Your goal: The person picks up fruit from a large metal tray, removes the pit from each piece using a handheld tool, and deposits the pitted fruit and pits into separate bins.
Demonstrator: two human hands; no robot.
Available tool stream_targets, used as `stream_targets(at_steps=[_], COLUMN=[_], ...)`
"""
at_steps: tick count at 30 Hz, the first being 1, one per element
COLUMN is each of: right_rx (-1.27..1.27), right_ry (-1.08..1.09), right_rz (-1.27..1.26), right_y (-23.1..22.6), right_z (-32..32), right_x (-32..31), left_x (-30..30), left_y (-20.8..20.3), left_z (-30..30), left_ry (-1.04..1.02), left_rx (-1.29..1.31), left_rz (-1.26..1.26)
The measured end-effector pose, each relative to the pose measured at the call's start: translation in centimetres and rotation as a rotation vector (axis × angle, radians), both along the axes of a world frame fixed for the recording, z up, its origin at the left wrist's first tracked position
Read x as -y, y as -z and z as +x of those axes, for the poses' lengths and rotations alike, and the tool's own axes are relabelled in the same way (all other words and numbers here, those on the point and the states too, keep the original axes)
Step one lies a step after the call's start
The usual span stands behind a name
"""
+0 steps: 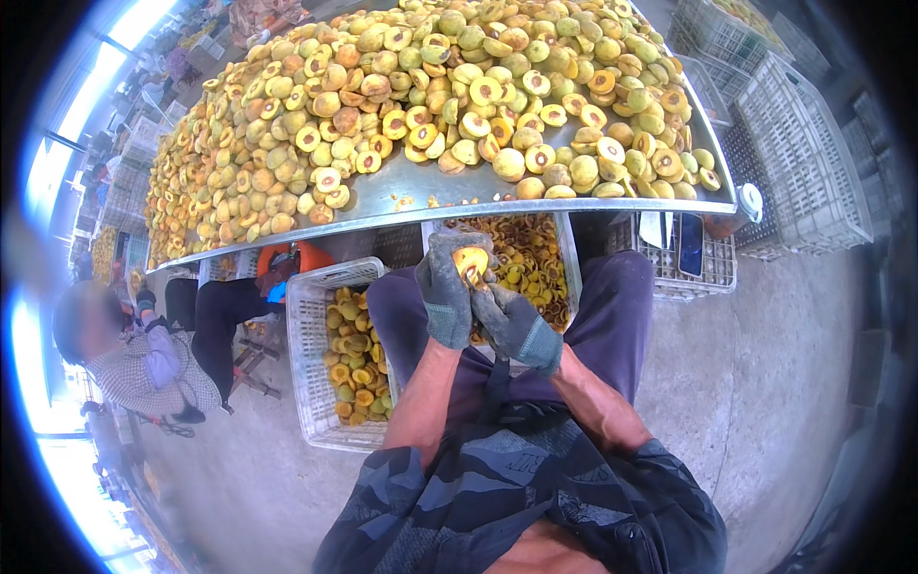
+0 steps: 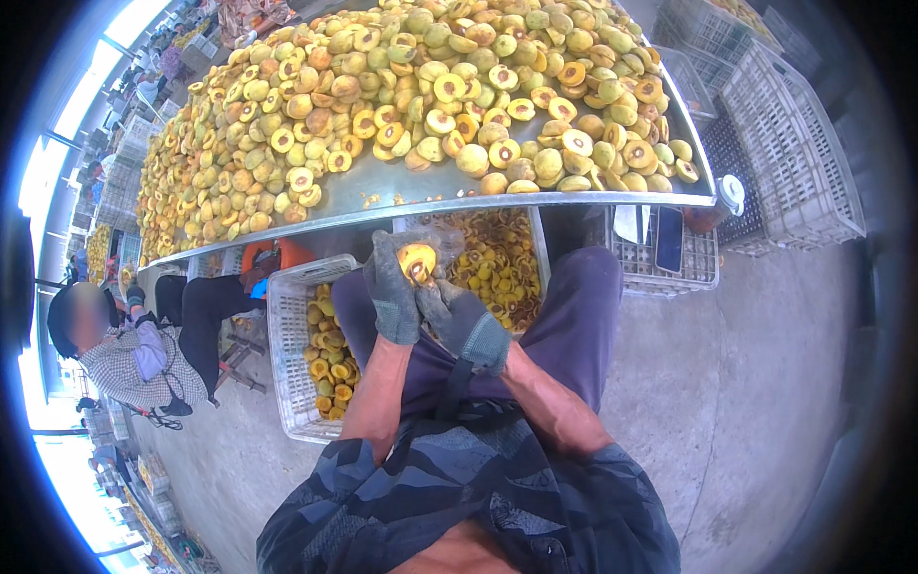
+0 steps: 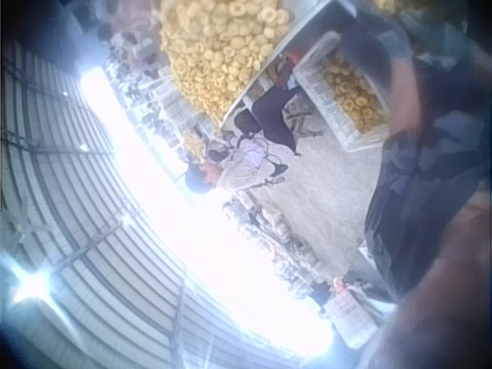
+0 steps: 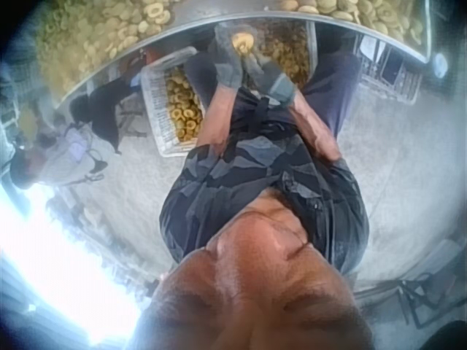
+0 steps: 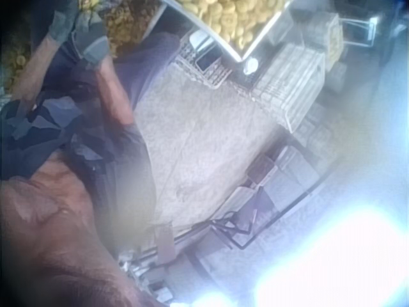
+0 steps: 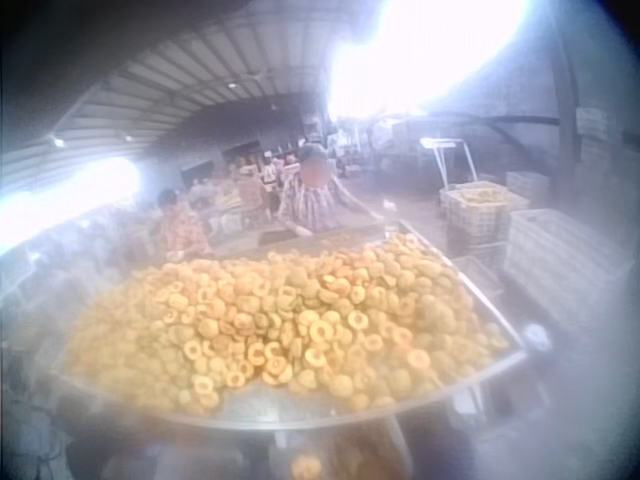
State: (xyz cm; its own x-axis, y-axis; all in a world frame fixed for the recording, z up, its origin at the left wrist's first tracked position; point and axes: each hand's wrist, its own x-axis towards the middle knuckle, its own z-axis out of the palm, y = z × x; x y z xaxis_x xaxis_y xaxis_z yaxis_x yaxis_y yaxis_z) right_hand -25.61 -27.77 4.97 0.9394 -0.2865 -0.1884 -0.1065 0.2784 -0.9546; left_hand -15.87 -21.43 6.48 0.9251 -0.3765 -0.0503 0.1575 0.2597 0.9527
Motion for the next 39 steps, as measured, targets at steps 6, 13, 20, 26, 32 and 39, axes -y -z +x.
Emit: stream_targets(at_steps=[6, 13, 20, 26, 32, 39], right_rx=[-0.023, -0.095, -0.158, -0.136, 0.014, -0.100], right_ry=[-0.121, -0.208, -0.432, -0.495, -0.651, -0.317], right_rz=[0.195, 0.336, 0.654, 0.744, 1.109, 0.883], right_y=[-0.7, 0.1, 0.1, 1.2, 3.9, 7.4], right_z=[-0.8, -1.7, -2.4, -2.6, -1.9, -1.7], right_x=[0.6, 1.2, 2.8, 2.9, 3.3, 4.4], left_x=[0.1, -0.6, -0.7, -0.8, 0.2, -13.7], left_y=[-0.2, 0.3, -0.6, 0.9, 0.8, 3.3], left_z=[0.1, -0.3, -0.3, 0.5, 0.6, 8.9], left_ry=[-0.022, 0.029, 0.333, 0.477, 0.236, -0.303], left_rx=[0.133, 0.249, 0.235, -0.001, -0.359, 1.160], left_rz=[0.107, 0.302, 0.084, -0.038, -0.286, 1.095])
